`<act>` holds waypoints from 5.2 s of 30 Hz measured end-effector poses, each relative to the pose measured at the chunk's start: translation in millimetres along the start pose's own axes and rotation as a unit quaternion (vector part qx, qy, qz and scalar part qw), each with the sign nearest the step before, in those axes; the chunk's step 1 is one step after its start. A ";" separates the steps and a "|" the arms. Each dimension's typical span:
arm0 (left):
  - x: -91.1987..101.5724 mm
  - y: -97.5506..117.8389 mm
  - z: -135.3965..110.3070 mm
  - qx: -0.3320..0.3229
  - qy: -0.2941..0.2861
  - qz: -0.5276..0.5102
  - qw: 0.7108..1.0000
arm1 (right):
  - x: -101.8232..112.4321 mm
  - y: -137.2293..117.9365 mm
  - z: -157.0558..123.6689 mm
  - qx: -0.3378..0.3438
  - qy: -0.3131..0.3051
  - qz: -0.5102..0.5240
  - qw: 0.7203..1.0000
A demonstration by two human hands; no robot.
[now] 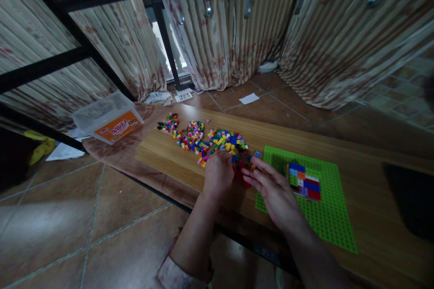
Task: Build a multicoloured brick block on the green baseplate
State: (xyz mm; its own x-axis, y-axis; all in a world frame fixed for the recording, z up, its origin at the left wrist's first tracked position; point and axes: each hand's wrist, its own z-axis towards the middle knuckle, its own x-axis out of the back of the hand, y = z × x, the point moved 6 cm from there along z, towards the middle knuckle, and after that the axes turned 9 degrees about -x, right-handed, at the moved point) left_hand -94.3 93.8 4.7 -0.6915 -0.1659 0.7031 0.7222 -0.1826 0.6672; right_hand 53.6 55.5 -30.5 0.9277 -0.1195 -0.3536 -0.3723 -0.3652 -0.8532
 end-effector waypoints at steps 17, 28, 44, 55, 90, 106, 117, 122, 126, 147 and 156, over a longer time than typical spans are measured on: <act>12.6 -0.6 -5.9 0.083 0.056 -0.171 0.980 | -6.5 -12.5 -1.0 0.237 0.051 -0.307 0.920; 46.5 -7.9 -11.2 0.116 0.140 -0.286 0.941 | 0.2 -16.5 3.0 0.240 0.097 -0.391 0.883; 75.7 -27.3 -20.7 0.158 0.288 -0.506 0.797 | 3.0 -30.1 -5.9 0.270 0.127 -0.396 0.869; 82.9 -37.7 -27.8 0.249 0.318 -0.667 0.627 | -13.1 -18.4 -13.3 0.276 0.084 -0.470 0.834; 75.6 -37.6 -29.9 0.272 0.277 -0.721 0.574 | -56.1 -3.2 10.8 0.348 0.063 -0.609 0.710; 74.5 -34.9 -27.6 0.282 0.273 -0.726 0.564 | -58.4 -4.1 16.7 0.294 0.069 -0.615 0.729; 73.3 -34.4 -26.6 0.287 0.266 -0.720 0.573 | -56.5 -59.0 -20.6 0.320 0.074 -0.427 0.843; 69.4 -33.8 -26.2 0.293 0.262 -0.721 0.570 | 2.4 -90.5 -31.8 0.286 0.164 -0.243 0.912; 64.9 -32.3 -24.7 0.300 0.265 -0.713 0.576 | 69.5 -100.9 -28.3 0.214 0.267 -0.133 0.930; 29.5 -1.0 -20.3 0.318 0.192 -0.691 0.620 | 126.3 -96.9 -27.1 0.096 0.253 -0.462 0.844; 32.9 -2.8 -19.0 0.305 0.190 -0.691 0.627 | 120.8 -91.8 -22.1 0.108 0.261 -0.471 0.836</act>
State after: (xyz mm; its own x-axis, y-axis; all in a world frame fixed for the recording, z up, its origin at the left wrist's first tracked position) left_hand -119.4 70.5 21.3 -0.5348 -0.4975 -0.6830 -0.7799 -0.0204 0.6255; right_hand 200.4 54.2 13.6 0.6771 -0.2790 0.6810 0.5856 -0.3560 -0.7282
